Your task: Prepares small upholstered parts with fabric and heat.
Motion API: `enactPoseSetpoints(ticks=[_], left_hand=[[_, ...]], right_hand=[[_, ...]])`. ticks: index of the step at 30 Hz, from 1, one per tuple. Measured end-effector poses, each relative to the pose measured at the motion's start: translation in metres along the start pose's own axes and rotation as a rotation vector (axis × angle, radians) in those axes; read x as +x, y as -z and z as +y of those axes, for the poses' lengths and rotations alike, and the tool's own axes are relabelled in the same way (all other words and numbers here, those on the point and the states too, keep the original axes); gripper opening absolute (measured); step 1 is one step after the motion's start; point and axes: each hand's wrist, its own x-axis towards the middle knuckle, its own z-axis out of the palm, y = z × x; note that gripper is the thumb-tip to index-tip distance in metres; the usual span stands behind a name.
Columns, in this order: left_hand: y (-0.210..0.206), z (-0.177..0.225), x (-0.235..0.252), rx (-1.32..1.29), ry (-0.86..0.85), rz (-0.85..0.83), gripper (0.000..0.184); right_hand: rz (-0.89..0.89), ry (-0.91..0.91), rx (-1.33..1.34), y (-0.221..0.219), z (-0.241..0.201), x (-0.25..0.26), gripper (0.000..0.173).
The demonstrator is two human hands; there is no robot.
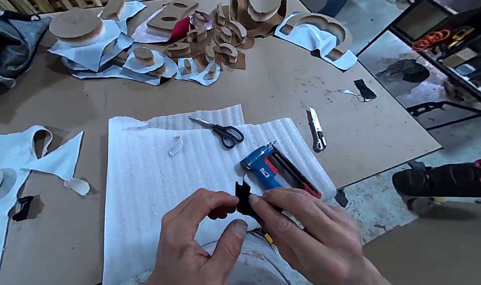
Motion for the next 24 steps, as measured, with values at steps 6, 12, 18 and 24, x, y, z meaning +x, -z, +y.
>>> enactPoseSetpoints(ticks=[6, 12, 18, 24], left_hand=[[0.000, -0.002, 0.007, -0.188, 0.243, -0.002, 0.022], [0.000, -0.014, 0.010, -0.315, 0.253, 0.086, 0.014], [-0.028, -0.019, 0.012, -0.660, 0.354, 0.072, 0.046], [-0.038, -0.019, 0.019, -0.761, 0.370, 0.212, 0.022]], right_hand=[[0.033, 0.025, 0.072, -0.013, -0.003, 0.003, 0.018], [-0.082, -0.738, 0.758, -0.016, -0.008, 0.003, 0.051], [0.372, -0.683, 0.878, -0.051, -0.020, 0.009, 0.008], [0.250, -0.544, 0.521, -0.050, -0.007, 0.009, 0.027]])
